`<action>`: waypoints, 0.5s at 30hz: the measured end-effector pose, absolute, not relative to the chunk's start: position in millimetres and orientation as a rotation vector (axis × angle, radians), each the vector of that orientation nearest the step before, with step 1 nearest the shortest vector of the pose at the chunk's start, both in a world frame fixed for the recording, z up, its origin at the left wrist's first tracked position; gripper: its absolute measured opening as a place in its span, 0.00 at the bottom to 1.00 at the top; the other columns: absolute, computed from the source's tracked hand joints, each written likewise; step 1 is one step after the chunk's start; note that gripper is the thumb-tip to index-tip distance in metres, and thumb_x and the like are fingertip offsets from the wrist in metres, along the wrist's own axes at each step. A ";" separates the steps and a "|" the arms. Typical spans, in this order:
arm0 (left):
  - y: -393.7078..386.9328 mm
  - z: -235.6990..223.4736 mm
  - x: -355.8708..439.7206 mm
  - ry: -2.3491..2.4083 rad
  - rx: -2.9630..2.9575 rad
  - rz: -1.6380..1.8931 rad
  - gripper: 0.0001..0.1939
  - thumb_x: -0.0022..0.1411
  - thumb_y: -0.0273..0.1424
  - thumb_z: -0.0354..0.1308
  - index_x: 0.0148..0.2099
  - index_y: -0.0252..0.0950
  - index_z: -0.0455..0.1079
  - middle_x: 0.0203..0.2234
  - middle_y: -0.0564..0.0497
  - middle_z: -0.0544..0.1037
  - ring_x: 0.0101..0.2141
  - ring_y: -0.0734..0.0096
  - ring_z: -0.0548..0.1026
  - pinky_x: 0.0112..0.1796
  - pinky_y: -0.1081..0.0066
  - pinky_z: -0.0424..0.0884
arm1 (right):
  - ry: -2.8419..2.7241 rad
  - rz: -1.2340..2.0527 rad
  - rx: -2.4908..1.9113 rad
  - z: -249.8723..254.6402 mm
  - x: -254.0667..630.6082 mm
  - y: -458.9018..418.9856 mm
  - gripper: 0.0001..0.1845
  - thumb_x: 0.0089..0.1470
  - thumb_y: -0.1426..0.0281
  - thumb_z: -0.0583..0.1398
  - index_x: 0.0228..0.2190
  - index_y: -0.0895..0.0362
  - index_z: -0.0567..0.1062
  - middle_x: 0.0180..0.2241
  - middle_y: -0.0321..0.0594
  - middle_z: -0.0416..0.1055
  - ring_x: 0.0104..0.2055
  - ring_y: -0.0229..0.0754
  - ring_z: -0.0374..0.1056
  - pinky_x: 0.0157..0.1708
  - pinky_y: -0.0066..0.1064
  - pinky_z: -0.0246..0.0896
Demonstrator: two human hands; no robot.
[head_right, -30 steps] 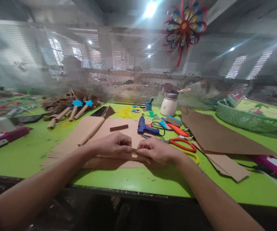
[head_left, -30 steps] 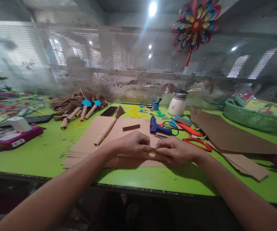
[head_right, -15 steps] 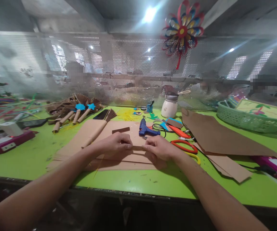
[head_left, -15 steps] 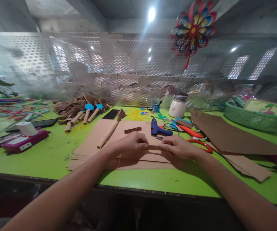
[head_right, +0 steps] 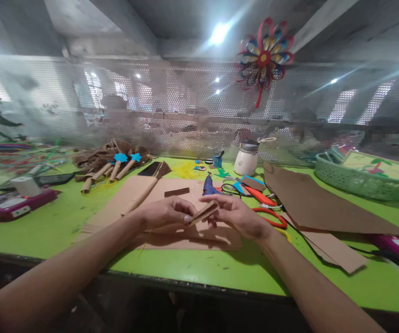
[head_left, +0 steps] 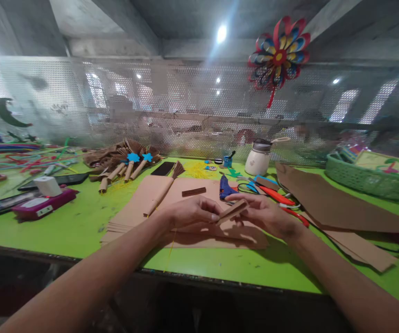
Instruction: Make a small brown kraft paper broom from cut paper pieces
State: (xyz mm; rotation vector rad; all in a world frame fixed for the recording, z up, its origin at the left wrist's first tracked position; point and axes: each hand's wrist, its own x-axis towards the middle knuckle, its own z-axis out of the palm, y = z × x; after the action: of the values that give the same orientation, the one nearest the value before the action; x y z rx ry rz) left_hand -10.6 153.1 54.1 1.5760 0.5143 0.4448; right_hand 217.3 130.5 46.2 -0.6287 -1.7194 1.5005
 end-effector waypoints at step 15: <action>156.0 54.3 -3.1 0.660 1.639 0.663 0.13 0.58 0.37 0.56 0.37 0.32 0.72 0.31 0.48 0.74 0.32 0.75 0.69 0.37 0.72 0.64 | -2.244 0.773 -0.943 52.8 209.0 127.7 0.12 0.57 0.68 0.53 0.32 0.58 0.74 0.31 0.39 0.71 0.32 0.39 0.64 0.33 0.30 0.58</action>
State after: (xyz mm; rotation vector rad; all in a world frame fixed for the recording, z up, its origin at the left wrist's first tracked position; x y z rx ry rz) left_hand -3.1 156.0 54.3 1.6392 0.6598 0.6631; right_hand 209.0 127.7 52.8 -0.9433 -2.2438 0.7726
